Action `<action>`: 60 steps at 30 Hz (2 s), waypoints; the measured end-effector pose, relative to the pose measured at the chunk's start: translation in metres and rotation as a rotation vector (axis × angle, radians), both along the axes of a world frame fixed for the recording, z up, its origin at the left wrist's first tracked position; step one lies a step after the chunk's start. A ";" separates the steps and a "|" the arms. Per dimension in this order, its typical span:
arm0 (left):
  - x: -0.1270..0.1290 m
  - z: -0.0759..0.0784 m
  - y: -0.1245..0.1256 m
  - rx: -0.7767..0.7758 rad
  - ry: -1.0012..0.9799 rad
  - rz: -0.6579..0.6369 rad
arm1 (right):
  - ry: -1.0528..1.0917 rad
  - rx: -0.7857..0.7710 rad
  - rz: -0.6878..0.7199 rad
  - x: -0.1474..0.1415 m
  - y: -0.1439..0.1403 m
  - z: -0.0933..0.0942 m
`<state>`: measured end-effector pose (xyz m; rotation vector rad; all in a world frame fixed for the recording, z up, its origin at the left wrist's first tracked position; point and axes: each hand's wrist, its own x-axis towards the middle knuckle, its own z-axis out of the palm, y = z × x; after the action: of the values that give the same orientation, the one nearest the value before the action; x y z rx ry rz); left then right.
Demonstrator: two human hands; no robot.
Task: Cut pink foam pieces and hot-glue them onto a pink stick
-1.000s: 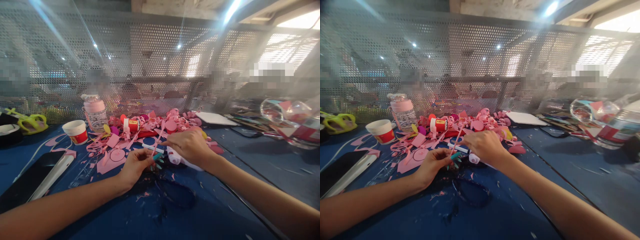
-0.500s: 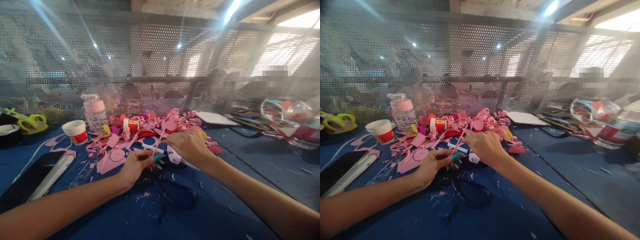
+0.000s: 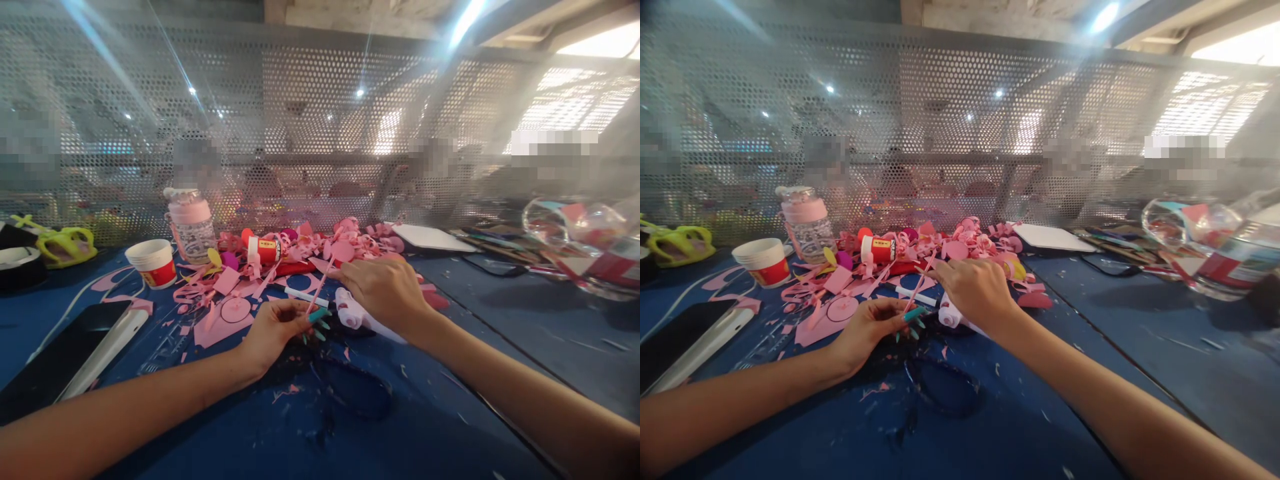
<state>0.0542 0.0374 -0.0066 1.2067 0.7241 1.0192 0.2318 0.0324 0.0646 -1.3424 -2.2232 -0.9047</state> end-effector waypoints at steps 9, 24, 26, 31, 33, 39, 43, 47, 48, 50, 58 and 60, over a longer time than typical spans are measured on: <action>-0.001 0.001 0.000 0.001 0.032 0.023 | -0.110 -0.171 0.062 -0.009 -0.002 -0.009; 0.001 0.003 -0.001 -0.007 0.039 0.048 | -0.101 0.000 -0.021 -0.009 -0.007 0.001; 0.000 0.003 -0.001 0.010 0.042 0.036 | -0.120 -0.012 0.003 -0.009 -0.005 -0.004; -0.001 0.003 -0.001 0.008 0.030 0.032 | -0.136 -0.106 0.093 -0.012 -0.005 -0.014; -0.001 0.003 -0.001 0.011 0.012 0.034 | -0.148 -0.178 0.147 -0.013 -0.006 -0.015; -0.001 0.001 -0.001 0.020 0.011 0.036 | -0.037 -0.166 0.202 -0.008 -0.007 -0.001; -0.002 -0.002 0.000 0.012 0.008 0.027 | -0.003 0.060 0.080 -0.005 -0.006 0.004; -0.002 0.000 0.000 -0.006 -0.019 0.023 | -0.080 0.005 0.056 -0.006 -0.004 0.000; -0.001 0.000 0.000 -0.009 -0.023 0.028 | -0.098 -0.025 0.065 -0.006 -0.004 -0.001; -0.001 0.002 -0.001 -0.006 -0.021 0.038 | -0.135 -0.086 0.086 -0.008 -0.005 -0.004; 0.000 0.003 -0.002 0.008 -0.022 0.051 | -0.078 -0.254 0.203 -0.011 -0.010 -0.003; 0.001 0.003 -0.003 -0.009 -0.021 0.053 | -0.012 -0.134 0.171 -0.009 -0.009 0.001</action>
<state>0.0547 0.0348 -0.0036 1.1723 0.7473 1.0697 0.2225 0.0231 0.0653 -1.1817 -2.4022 -0.7165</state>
